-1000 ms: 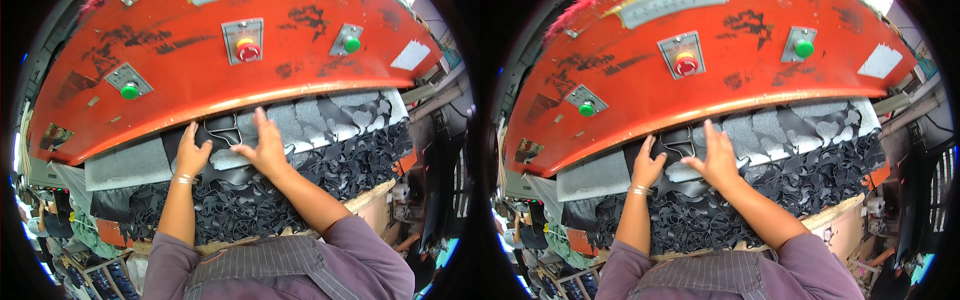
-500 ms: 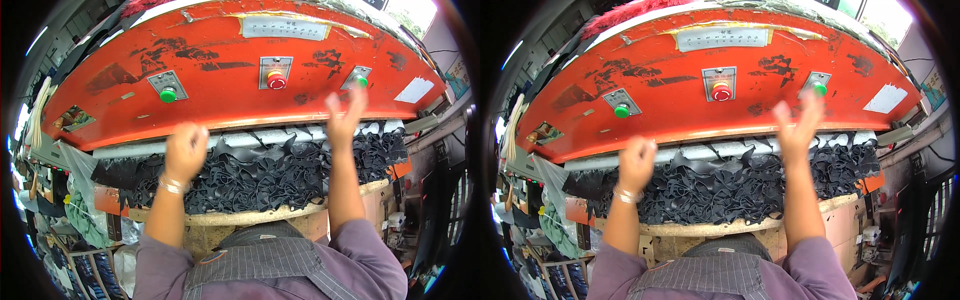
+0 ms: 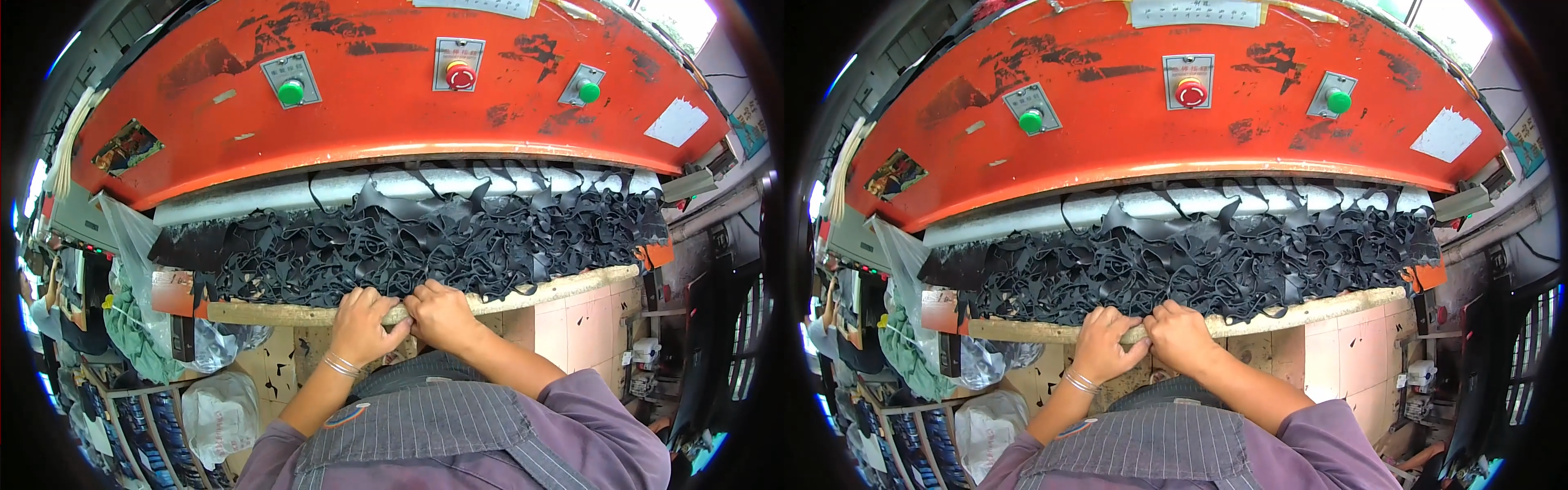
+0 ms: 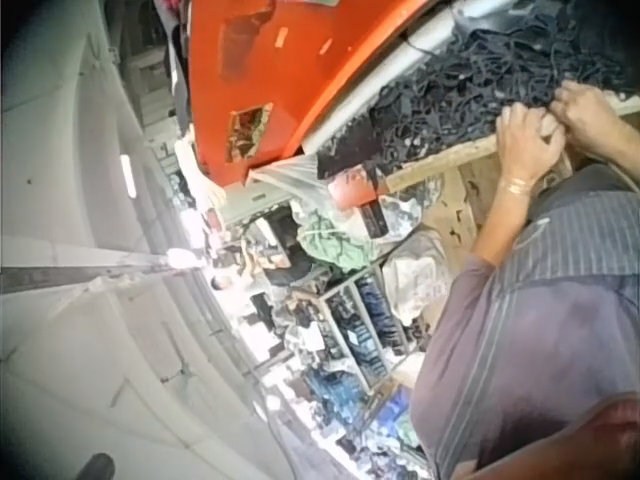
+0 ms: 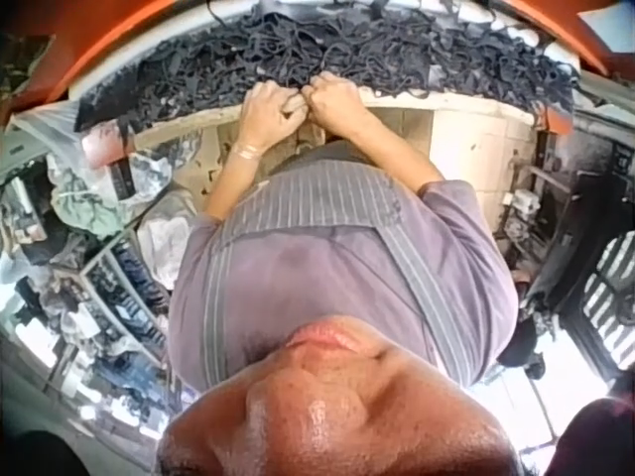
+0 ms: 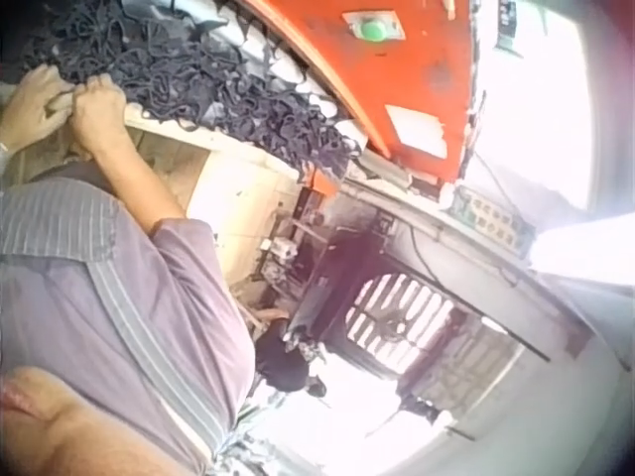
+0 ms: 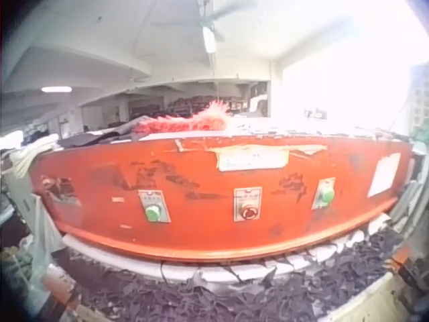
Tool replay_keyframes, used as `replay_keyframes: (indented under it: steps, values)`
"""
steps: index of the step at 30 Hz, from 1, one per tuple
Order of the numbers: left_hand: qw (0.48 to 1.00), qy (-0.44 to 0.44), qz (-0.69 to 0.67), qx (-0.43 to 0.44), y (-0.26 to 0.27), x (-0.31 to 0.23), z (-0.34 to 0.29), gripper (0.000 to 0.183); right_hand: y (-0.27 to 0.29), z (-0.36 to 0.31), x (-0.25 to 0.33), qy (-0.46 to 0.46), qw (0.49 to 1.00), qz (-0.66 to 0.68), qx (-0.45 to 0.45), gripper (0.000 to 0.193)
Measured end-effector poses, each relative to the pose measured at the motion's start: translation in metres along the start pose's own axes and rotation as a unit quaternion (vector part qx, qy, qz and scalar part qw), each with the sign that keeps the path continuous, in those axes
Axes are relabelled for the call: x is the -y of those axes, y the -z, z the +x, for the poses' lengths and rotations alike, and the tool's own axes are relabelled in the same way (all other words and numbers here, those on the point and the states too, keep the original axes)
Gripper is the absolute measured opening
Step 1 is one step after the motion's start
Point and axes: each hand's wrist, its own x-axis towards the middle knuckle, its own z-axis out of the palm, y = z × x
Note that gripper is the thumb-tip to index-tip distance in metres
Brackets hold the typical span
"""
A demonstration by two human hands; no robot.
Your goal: Cutting shoe components from a sheet of leather using a metal die and a hydraulic press machine.
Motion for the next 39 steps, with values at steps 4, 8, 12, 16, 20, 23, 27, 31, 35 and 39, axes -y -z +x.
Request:
replay_keyframes:
  steps: [4, 8, 12, 16, 20, 23, 27, 31, 35, 39]
  values:
    - [0.995, 0.026, -0.030, 0.092, 0.015, 0.009, 0.015, 0.036, 0.021, 0.018, -0.011, 0.011, 0.993, 0.033, 0.111, 0.023]
    - [0.936, 0.099, -0.097, 0.324, 0.049, 0.031, 0.058, 0.033, 0.051, 0.084, -0.069, -0.110, 0.967, 0.217, 0.075, 0.034]
    - [0.996, 0.001, -0.075, 0.045, 0.032, 0.079, 0.141, 0.018, 0.018, 0.161, -0.136, -0.130, 0.977, -0.015, -0.169, 0.042]
    - [0.989, -0.015, 0.128, 0.071, 0.006, 0.140, 0.172, 0.048, -0.018, 0.180, -0.174, -0.072, 0.983, 0.106, -0.134, 0.032]
    - [0.990, -0.035, 0.087, 0.106, 0.012, 0.159, 0.174, 0.050, 0.001, 0.179, -0.184, -0.214, 0.835, 0.474, -0.178, 0.024]
    - [0.992, 0.008, -0.054, 0.114, 0.019, 0.190, 0.179, 0.049, -0.002, 0.205, -0.156, -0.121, 0.942, 0.247, -0.191, 0.028]
    - [0.977, 0.170, -0.119, -0.055, 0.005, 0.207, 0.200, 0.056, -0.037, 0.238, -0.141, -0.058, 0.975, 0.097, -0.189, 0.030]
    - [0.985, 0.159, -0.027, -0.053, 0.001, 0.225, 0.199, 0.073, -0.040, 0.238, -0.139, -0.044, 0.987, 0.092, -0.123, 0.026]
    - [0.991, 0.129, 0.039, -0.011, -0.001, 0.225, 0.202, 0.077, -0.047, 0.238, -0.150, -0.035, 0.985, 0.108, -0.127, 0.025]
    - [0.990, 0.143, 0.016, -0.009, -0.001, 0.226, 0.203, 0.073, -0.048, 0.238, -0.158, -0.004, 0.981, 0.132, -0.145, 0.022]
